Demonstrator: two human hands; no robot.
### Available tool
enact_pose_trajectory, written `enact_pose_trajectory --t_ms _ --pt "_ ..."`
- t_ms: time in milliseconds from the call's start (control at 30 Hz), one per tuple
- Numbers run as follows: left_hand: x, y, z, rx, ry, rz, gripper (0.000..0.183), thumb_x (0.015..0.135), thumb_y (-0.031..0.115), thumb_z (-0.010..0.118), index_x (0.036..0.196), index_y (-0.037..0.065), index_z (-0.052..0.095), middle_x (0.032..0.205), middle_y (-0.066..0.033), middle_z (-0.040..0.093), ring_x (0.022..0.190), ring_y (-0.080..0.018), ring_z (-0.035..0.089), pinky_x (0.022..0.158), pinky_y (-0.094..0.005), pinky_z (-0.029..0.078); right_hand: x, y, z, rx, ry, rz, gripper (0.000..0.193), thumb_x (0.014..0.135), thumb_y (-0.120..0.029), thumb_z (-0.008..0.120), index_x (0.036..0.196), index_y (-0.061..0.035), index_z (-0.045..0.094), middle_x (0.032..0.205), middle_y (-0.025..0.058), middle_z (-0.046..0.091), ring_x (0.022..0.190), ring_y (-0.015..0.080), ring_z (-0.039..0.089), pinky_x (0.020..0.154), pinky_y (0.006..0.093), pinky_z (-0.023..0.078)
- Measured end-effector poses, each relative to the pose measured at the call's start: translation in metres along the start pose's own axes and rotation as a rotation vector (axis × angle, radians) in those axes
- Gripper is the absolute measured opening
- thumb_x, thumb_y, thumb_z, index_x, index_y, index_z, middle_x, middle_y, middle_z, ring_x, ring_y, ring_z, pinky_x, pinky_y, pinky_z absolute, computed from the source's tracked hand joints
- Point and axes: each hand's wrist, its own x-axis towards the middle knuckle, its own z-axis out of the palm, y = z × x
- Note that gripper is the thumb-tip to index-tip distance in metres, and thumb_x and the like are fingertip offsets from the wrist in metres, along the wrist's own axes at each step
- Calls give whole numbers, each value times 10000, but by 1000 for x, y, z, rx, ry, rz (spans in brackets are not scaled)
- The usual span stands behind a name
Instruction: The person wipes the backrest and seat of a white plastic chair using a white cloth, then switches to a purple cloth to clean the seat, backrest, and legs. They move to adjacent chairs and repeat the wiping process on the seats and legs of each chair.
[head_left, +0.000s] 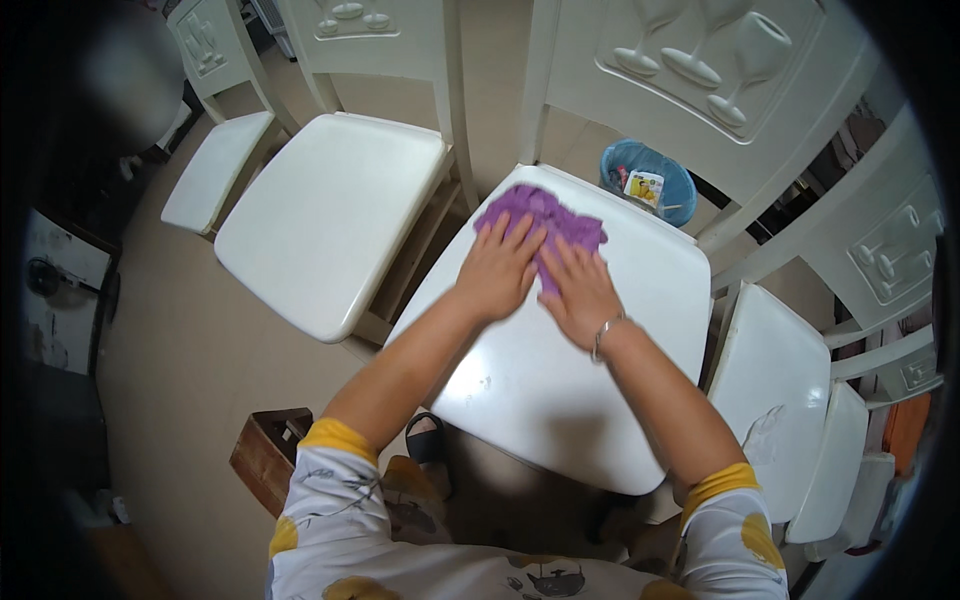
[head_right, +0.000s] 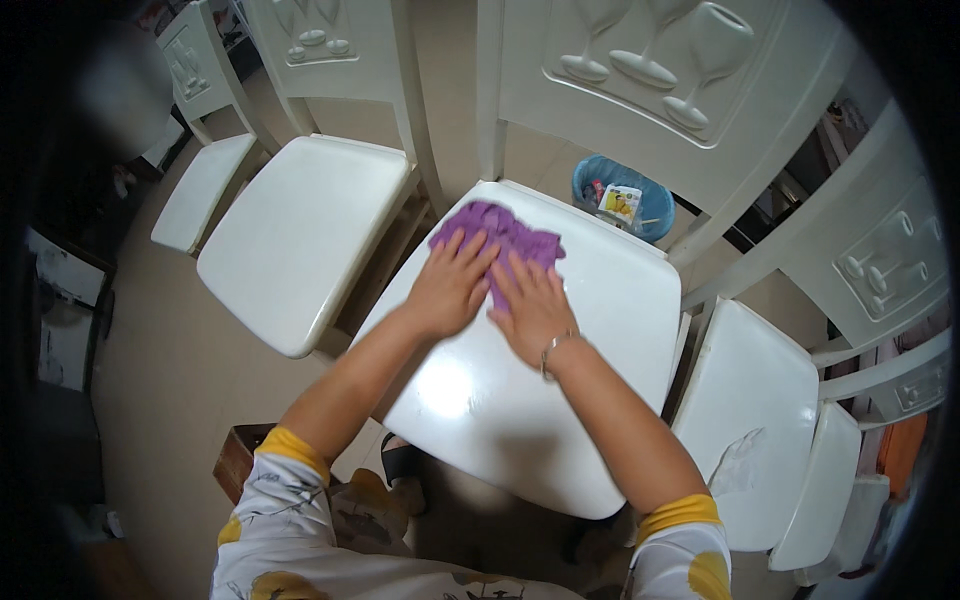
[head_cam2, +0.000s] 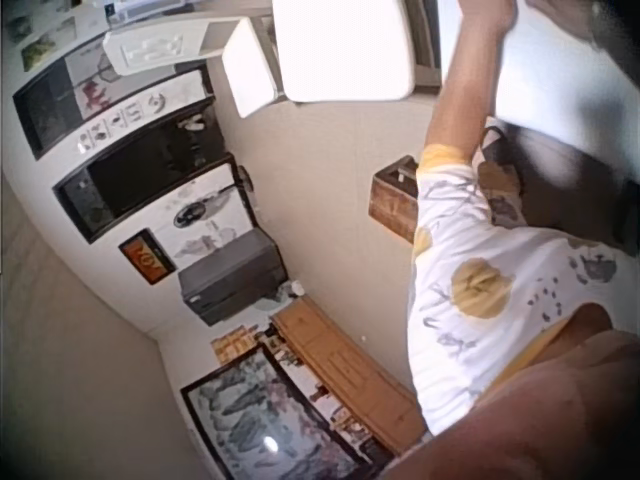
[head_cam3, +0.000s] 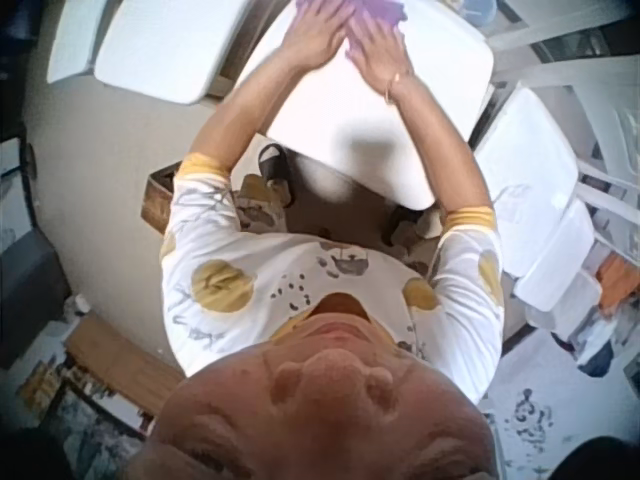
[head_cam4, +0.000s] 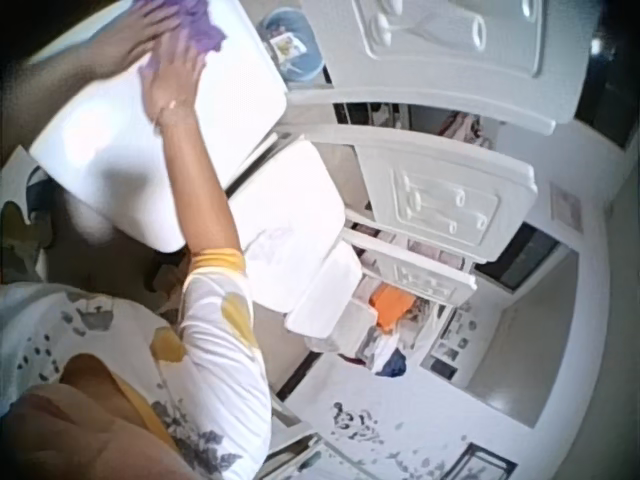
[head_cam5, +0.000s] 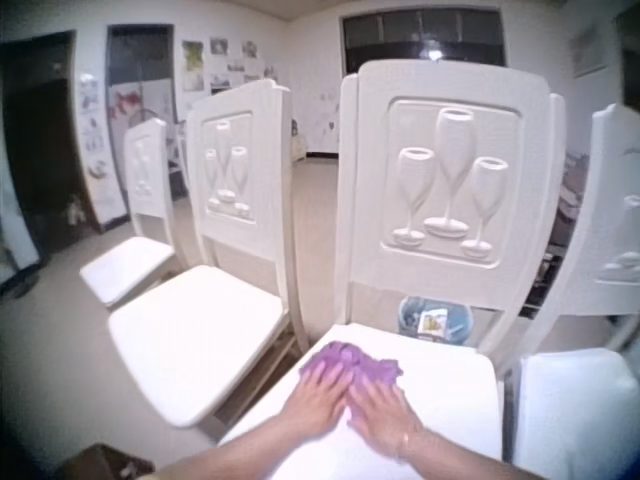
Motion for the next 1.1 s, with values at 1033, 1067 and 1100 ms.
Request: enact_pose_trajectory --t_ms 1033,1067,1100 --pt "-231 -11 -56 -163 346 -265 151 719 -24 606 866 4 625 963 -168 607 934 -365 569 813 -424 471 -70 -212 27 217 -116 -149 486 942 -220 459 1413 -117 397 1507 102 320 1384 302 281 1154 445 165" --pt "-234 4 -54 -157 365 -249 150 721 -23 596 862 12 632 970 -159 606 944 -364 560 820 -433 467 -85 -206 26 227 -77 -145 482 936 -206 465 1406 -115 405 1499 102 333 1379 300 292 1153 446 172" --pt "-235 22 -54 -163 357 -256 185 714 -25 592 888 16 640 991 -154 605 991 -368 543 851 -432 461 -98 -202 24 240 -39 -146 478 931 -191 470 1399 -114 414 1492 102 345 1374 298 302 1151 447 179"
